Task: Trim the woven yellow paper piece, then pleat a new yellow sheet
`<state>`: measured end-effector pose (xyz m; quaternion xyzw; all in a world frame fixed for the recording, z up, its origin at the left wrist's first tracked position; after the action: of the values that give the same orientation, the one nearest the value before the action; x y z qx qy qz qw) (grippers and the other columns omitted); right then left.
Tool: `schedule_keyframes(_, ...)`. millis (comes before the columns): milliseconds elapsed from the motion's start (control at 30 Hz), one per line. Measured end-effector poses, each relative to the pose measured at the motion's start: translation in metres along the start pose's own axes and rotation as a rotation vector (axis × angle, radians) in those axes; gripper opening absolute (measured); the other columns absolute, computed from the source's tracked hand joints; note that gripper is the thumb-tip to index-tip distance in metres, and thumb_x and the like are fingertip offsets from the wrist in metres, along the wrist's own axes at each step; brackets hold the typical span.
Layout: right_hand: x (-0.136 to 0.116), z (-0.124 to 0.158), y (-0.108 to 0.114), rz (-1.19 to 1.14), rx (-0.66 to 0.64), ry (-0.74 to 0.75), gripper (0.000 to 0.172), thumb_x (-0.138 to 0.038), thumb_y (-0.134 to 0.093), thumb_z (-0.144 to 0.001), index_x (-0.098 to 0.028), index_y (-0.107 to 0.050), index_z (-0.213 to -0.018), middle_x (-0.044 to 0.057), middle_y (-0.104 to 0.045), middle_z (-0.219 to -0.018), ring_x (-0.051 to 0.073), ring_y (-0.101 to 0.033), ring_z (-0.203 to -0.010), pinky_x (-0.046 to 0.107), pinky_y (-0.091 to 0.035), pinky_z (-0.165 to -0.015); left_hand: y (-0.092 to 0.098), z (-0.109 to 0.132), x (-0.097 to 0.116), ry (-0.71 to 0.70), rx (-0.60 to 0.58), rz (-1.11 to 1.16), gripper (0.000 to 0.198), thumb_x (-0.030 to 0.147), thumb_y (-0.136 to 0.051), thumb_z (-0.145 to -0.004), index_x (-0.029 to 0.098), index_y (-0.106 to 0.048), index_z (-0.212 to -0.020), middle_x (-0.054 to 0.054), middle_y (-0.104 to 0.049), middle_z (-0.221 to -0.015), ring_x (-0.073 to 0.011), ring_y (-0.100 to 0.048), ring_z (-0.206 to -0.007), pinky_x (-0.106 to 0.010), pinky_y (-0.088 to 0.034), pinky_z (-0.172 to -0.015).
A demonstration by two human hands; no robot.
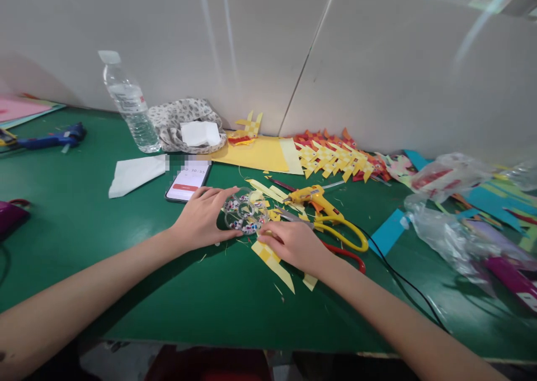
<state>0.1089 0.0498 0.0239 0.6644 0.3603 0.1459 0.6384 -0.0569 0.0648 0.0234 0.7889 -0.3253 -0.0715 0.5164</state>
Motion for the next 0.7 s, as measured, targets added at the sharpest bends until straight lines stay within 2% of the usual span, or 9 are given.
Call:
schedule_keyframes(233,-0.001,0.004,-0.002,-0.076,0.070,-0.012,0.017,-0.025,-0.045,-0.088,-0.018,-0.060,-0.084,0.001,-0.068,-0.077,0.012,-0.060,-0.065,0.022,-0.037,-0.057,-0.001,0.001,0.001,0.004,-0.013,-0.010,0.079,0.055,-0.063,-0.066,0.020,-0.031,-0.130,-0.009,-0.058,-0.120,-0.0257,-0.052,-0.110,-0.043,-0.036,-0.093)
schedule_keyframes(333,-0.009,0.010,0.001,-0.121,0.140,0.007,0.017,-0.024,-0.043,-0.089,-0.018,-0.058,-0.083,0.004,-0.066,-0.080,0.014,-0.060,-0.075,0.024,-0.041,-0.063,-0.004,0.001,-0.002,0.030,-0.026,-0.020,0.084,0.056,-0.061,-0.068,0.018,-0.026,-0.134,-0.011,-0.055,-0.123,-0.0271,-0.050,-0.113,-0.046,-0.033,-0.098)
schedule_keyframes(433,-0.019,0.014,0.004,-0.218,0.232,0.020,0.014,-0.023,-0.045,-0.088,-0.018,-0.057,-0.081,0.005,-0.064,-0.081,0.016,-0.058,-0.082,0.026,-0.044,-0.071,-0.002,0.001,-0.005,0.044,-0.011,-0.022,0.080,0.046,-0.059,-0.074,0.017,-0.020,-0.138,-0.013,-0.045,-0.134,-0.0269,-0.042,-0.122,-0.047,-0.031,-0.101)
schedule_keyframes(533,-0.021,0.015,0.006,-0.365,0.325,-0.040,0.011,-0.020,-0.049,-0.086,-0.019,-0.056,-0.078,0.004,-0.063,-0.081,0.015,-0.058,-0.081,0.028,-0.046,-0.074,0.005,-0.001,-0.004,0.019,0.037,-0.002,0.065,0.031,-0.055,-0.079,0.017,-0.026,-0.135,-0.012,-0.035,-0.141,-0.0246,-0.036,-0.126,-0.043,-0.033,-0.101)
schedule_keyframes(600,-0.016,0.014,0.005,-0.463,0.370,-0.144,0.009,-0.020,-0.053,-0.083,-0.020,-0.057,-0.075,0.003,-0.063,-0.078,0.015,-0.059,-0.076,0.028,-0.048,-0.069,0.010,-0.002,0.000,-0.006,0.086,0.024,0.052,0.026,-0.053,-0.081,0.017,-0.035,-0.129,-0.011,-0.042,-0.136,-0.0227,-0.041,-0.122,-0.040,-0.036,-0.098)
schedule_keyframes(700,-0.006,0.012,0.001,-0.619,0.399,-0.296,0.007,-0.022,-0.059,-0.078,-0.020,-0.059,-0.072,0.002,-0.064,-0.074,0.015,-0.060,-0.069,0.026,-0.051,-0.062,0.012,-0.002,0.013,-0.070,0.124,0.047,0.031,0.029,-0.053,-0.083,0.018,-0.048,-0.112,-0.007,-0.061,-0.112,-0.0203,-0.054,-0.105,-0.037,-0.042,-0.087)
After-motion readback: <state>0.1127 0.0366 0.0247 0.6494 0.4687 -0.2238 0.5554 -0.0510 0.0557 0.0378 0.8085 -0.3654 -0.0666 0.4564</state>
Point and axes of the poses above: each hand's wrist, its own z-axis away from the middle knuckle, its own y-axis out of the back of the hand, x = y × z, the point moved 6 cm from there along -z, towards the middle knuckle
